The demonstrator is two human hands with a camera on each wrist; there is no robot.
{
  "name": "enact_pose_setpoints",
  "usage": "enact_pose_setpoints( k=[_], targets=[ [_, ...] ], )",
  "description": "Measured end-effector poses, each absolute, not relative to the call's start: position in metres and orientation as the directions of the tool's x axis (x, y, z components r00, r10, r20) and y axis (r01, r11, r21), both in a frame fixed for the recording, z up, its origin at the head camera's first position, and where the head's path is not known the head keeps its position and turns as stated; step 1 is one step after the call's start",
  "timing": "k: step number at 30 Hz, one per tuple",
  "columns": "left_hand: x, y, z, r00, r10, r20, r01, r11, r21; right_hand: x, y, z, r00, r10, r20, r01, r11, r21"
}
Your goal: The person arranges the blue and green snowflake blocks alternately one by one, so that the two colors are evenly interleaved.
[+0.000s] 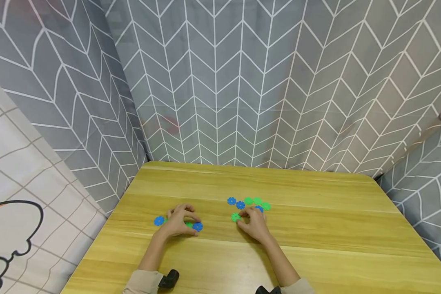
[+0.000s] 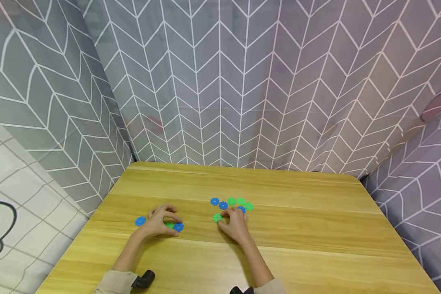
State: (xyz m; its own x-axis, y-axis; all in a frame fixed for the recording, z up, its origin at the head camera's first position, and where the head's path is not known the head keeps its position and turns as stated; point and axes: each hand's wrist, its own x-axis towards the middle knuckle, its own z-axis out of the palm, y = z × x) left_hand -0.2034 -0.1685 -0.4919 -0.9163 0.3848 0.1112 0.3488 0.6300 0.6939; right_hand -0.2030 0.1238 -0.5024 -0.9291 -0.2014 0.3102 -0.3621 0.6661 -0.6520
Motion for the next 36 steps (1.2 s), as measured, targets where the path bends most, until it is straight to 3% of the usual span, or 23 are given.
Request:
enact_pose_setpoints(
  k=[25,36],
  targets=[
    [-0.201,-0.168,-0.490,-0.918,0.377,0.125,0.351,0.623,0.699,-0.200,0.123,-0.506,-0.898,-0.193,0.395,-0.421,0.637,-0.646],
    [-0.202,-0.167,-0.492,-0.918,0.375,0.133,0.356,0.626,0.693,-0.198,0.108,-0.505,-0.870,-0.295,0.395,-0.493,0.525,-0.694]
  ],
)
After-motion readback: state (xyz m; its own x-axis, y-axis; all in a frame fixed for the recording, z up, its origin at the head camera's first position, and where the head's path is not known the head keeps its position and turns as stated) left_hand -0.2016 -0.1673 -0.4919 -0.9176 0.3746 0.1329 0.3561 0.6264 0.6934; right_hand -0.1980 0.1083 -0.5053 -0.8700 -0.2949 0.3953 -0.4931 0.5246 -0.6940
